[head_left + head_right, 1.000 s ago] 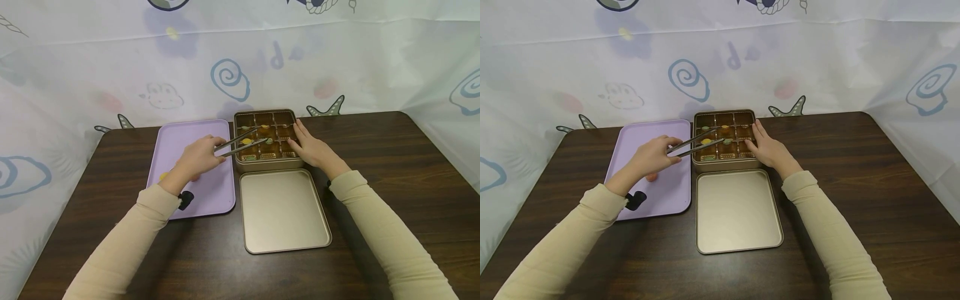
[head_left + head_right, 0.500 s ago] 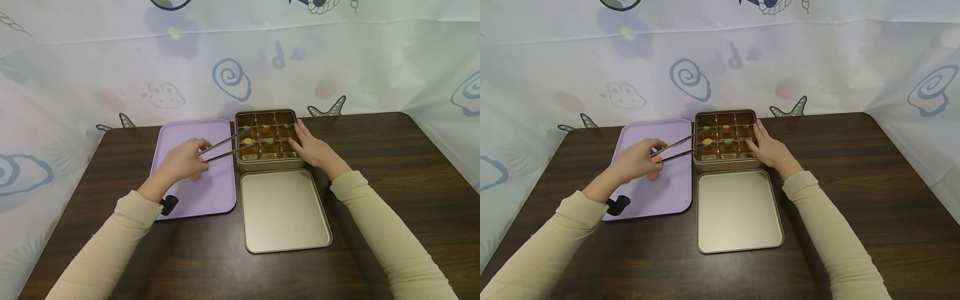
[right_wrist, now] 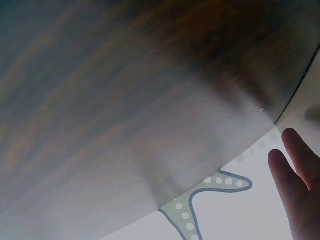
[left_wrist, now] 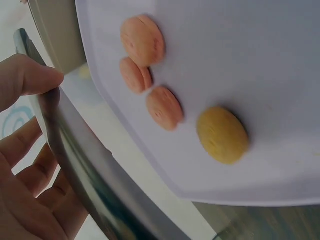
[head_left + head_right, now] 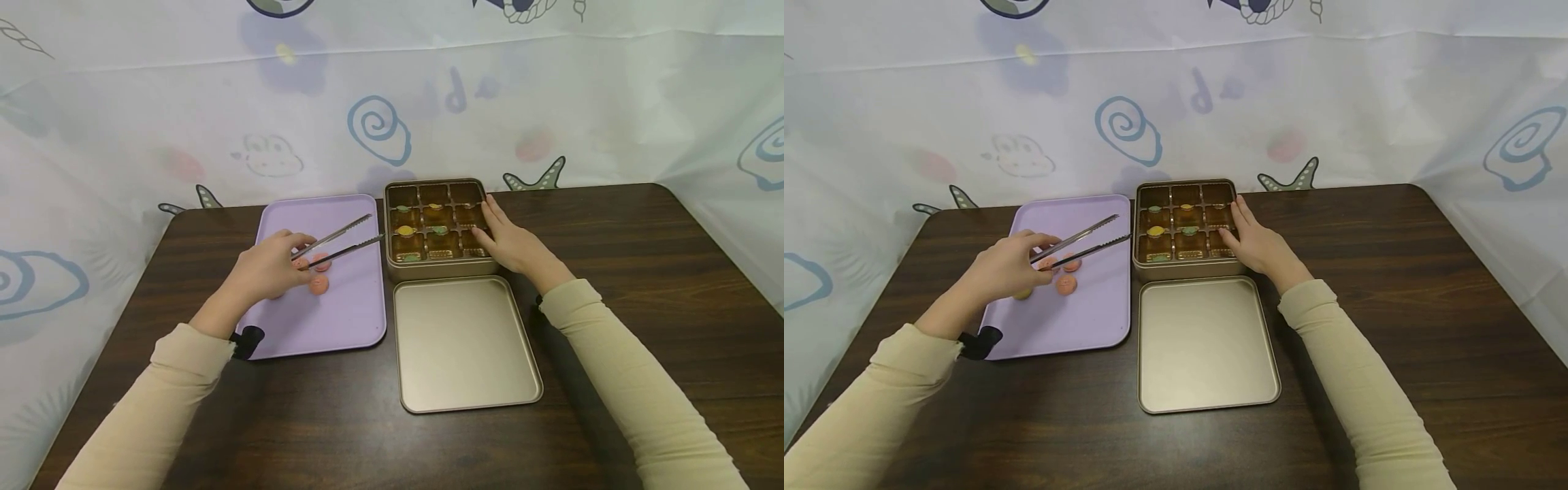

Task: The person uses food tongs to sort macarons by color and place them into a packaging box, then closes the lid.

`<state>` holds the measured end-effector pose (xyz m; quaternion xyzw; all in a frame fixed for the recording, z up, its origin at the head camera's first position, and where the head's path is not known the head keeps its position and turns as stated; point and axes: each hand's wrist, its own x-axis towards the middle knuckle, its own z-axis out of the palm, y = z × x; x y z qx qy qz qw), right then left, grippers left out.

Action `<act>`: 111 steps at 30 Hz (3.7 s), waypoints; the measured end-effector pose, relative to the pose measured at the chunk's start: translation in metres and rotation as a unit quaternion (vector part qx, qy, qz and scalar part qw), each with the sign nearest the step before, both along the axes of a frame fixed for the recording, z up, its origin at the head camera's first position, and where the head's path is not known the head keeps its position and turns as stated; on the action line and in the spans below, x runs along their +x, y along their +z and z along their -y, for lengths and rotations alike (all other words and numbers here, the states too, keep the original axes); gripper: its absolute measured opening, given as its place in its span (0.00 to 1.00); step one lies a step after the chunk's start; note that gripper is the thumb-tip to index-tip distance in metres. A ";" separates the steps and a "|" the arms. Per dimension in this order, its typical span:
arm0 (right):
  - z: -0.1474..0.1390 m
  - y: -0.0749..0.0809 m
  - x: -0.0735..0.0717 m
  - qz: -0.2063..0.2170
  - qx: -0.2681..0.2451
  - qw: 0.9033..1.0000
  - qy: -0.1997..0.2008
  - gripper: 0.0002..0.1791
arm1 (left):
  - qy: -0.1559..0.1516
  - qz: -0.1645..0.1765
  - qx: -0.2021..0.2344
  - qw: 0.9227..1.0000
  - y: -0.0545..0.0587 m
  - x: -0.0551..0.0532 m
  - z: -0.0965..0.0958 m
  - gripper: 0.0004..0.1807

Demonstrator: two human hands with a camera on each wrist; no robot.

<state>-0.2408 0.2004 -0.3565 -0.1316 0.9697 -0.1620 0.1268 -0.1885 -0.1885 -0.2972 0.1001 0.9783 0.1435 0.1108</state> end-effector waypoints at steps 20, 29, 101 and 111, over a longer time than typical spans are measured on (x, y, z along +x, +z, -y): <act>0.000 0.001 0.001 0.002 -0.002 1.000 -0.001 0.40 | 0.014 0.008 -0.030 0.999 -0.012 0.003 0.042 0.31; 0.000 0.000 0.000 0.005 -0.001 1.000 0.000 0.40 | 0.012 0.015 -0.025 0.999 -0.020 0.002 0.056 0.29; 0.000 -0.001 0.000 0.007 0.001 1.000 -0.002 0.41 | 0.019 -0.038 0.023 0.999 -0.018 0.002 0.042 0.26; 0.002 -0.002 -0.001 -0.001 -0.001 1.000 -0.007 0.40 | 0.026 -0.055 0.027 0.998 -0.016 0.001 0.011 0.24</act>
